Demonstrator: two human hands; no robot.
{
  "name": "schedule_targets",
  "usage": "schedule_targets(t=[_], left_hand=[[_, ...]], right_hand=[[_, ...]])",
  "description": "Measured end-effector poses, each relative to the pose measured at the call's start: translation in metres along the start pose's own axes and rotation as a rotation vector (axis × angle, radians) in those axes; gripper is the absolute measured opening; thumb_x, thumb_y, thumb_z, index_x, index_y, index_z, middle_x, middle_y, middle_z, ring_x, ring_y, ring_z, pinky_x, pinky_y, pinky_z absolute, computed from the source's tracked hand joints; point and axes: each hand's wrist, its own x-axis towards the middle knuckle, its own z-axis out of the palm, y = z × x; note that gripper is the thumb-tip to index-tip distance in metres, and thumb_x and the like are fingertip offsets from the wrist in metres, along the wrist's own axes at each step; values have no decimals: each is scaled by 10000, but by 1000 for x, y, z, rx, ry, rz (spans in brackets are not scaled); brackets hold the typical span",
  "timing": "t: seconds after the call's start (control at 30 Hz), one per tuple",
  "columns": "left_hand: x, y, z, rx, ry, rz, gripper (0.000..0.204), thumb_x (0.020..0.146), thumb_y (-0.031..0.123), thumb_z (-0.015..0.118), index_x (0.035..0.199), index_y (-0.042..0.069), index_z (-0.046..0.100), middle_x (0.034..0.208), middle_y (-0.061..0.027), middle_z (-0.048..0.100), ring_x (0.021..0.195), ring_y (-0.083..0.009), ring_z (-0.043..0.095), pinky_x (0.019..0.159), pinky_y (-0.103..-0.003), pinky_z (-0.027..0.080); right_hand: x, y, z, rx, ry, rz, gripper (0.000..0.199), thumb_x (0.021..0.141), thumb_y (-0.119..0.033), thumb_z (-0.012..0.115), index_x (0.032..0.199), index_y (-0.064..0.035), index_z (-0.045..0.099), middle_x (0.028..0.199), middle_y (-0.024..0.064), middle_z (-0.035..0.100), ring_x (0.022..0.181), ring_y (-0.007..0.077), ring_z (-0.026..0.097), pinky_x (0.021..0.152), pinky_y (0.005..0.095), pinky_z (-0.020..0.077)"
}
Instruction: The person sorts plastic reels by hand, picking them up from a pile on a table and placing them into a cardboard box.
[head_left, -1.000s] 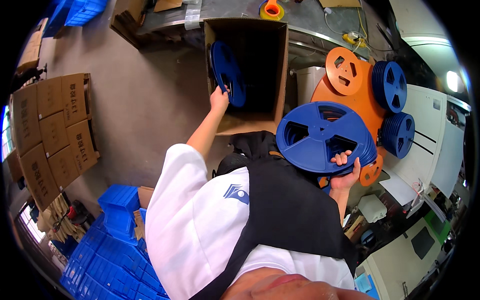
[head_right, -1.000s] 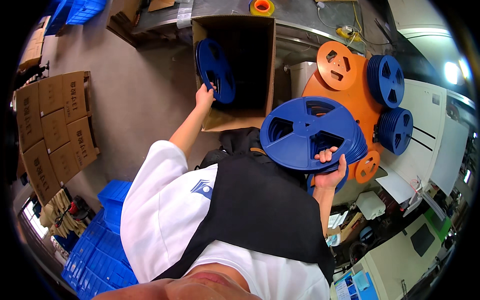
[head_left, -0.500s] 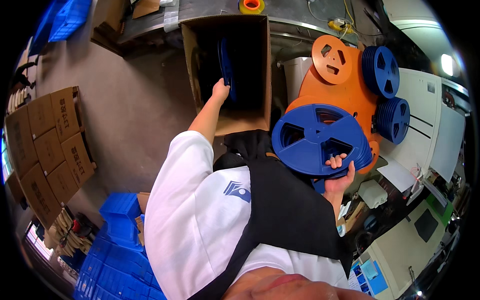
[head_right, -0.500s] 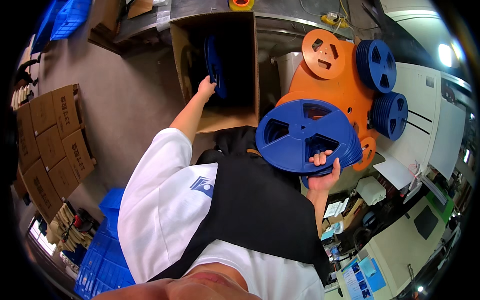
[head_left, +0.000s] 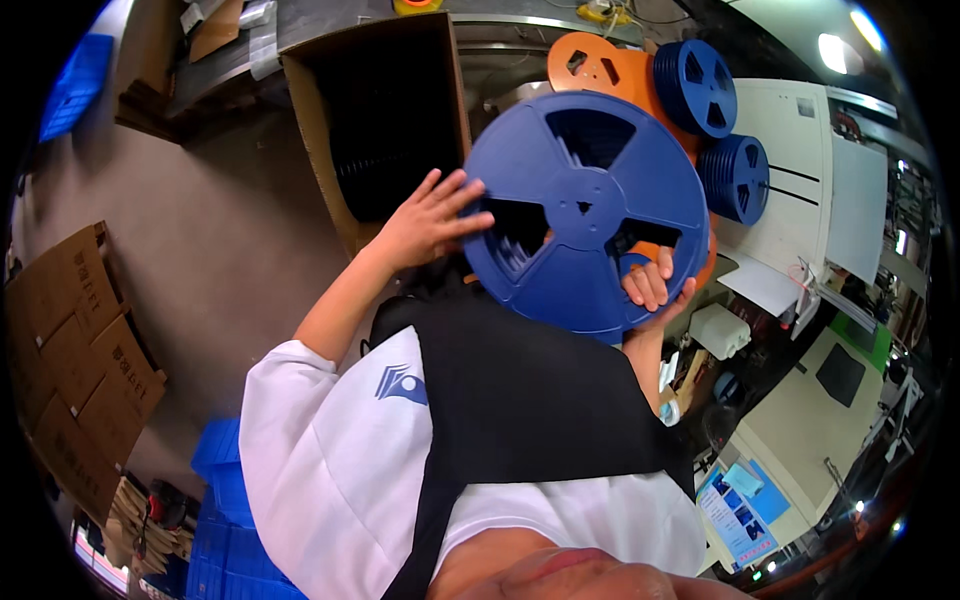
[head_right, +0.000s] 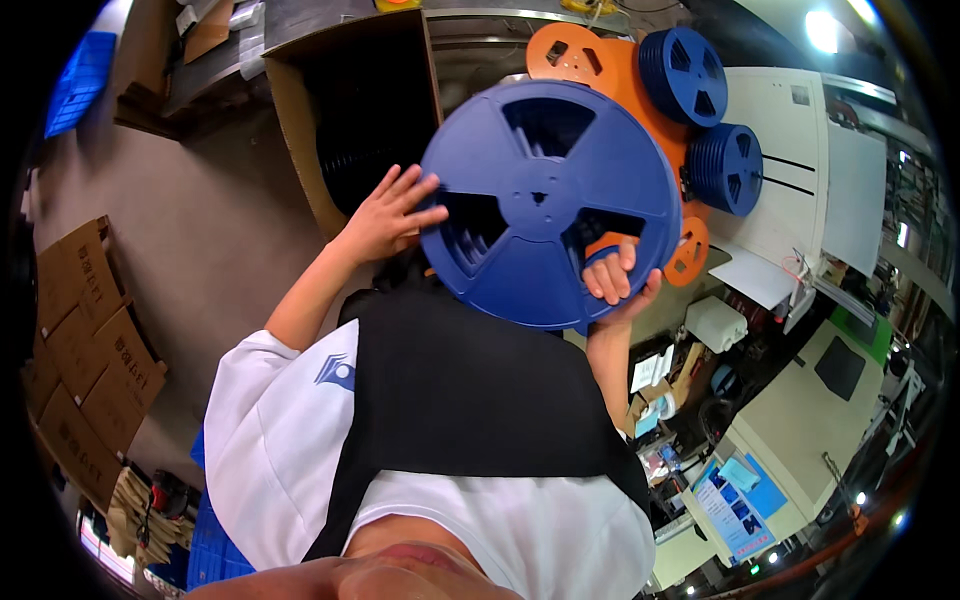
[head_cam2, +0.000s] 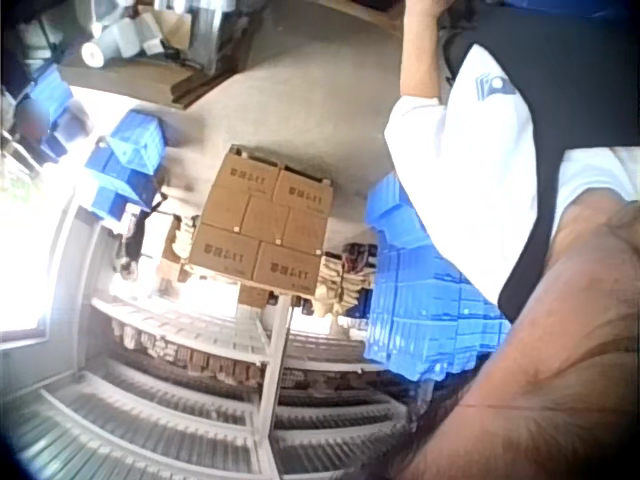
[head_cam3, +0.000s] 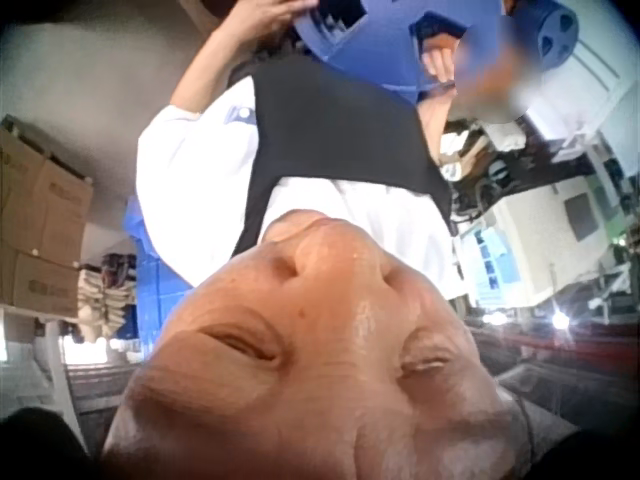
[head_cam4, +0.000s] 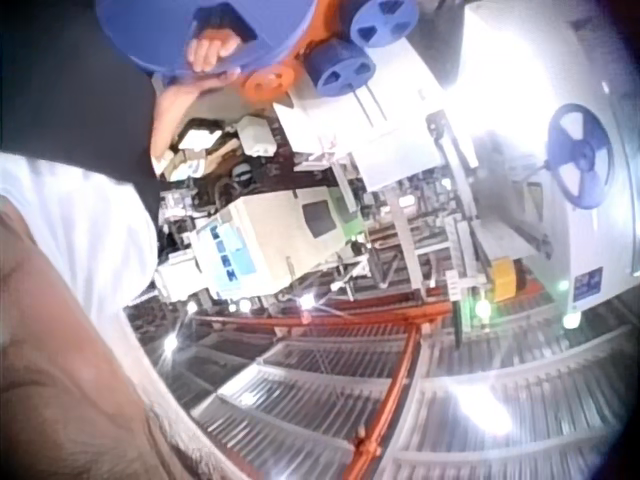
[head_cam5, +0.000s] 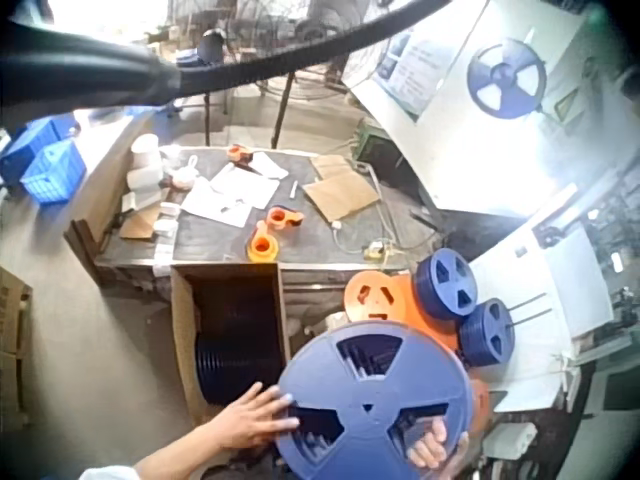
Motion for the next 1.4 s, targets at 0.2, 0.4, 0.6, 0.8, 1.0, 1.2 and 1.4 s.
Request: schedule_targets(t=[0.2,0.4,0.6,0.8,1.0,1.2,1.4], left_hand=[[5,14,-15,182,10,162,287,775,79,552,1052,144,588,1348,-84,444,1324,-256,348,1113,-448,258],[6,21,-23,188,-2,185,241,779,70,545,1018,82,577,1344,-100,450,1296,-275,387,1048,-408,380],[-3,22,-19,158,12,92,310,725,34,608,1027,44,541,1342,-121,468,1267,-311,418,1044,-422,378],[-20,22,-34,-771,75,-542,187,805,-99,522,938,25,566,1166,-129,603,1170,-244,537,1015,-332,400],[-49,9,-28,-1834,398,-632,120,850,38,591,963,47,552,1109,-174,619,1035,-272,613,852,-421,532],[-60,11,-16,-1948,497,-642,136,848,87,614,963,83,542,1116,-163,621,999,-276,631,852,-434,534],[-68,11,-5,-1940,559,-736,138,859,80,596,980,93,531,1129,-152,619,977,-266,641,856,-430,533]], right_hand=[[5,3,-4,17,-50,53,335,874,-373,577,877,-62,454,551,-22,449,478,103,461,586,278,420],[4,2,-6,27,0,65,351,864,-383,598,888,-69,443,562,-17,450,486,101,457,596,285,417],[15,3,1,36,71,85,368,859,-396,614,906,-68,454,624,-6,486,577,109,499,629,292,436],[21,17,0,-212,419,11,487,898,-471,512,1084,-21,510,734,56,507,699,185,500,711,358,447],[11,21,-15,-100,317,34,406,891,-425,538,1026,-42,554,668,14,449,649,156,441,719,341,426],[11,21,-15,-111,302,31,363,895,-379,539,1033,-43,555,665,13,454,638,141,442,707,330,413],[13,19,-14,-113,289,56,357,893,-369,534,1040,-44,549,672,12,458,639,144,451,708,325,416]])
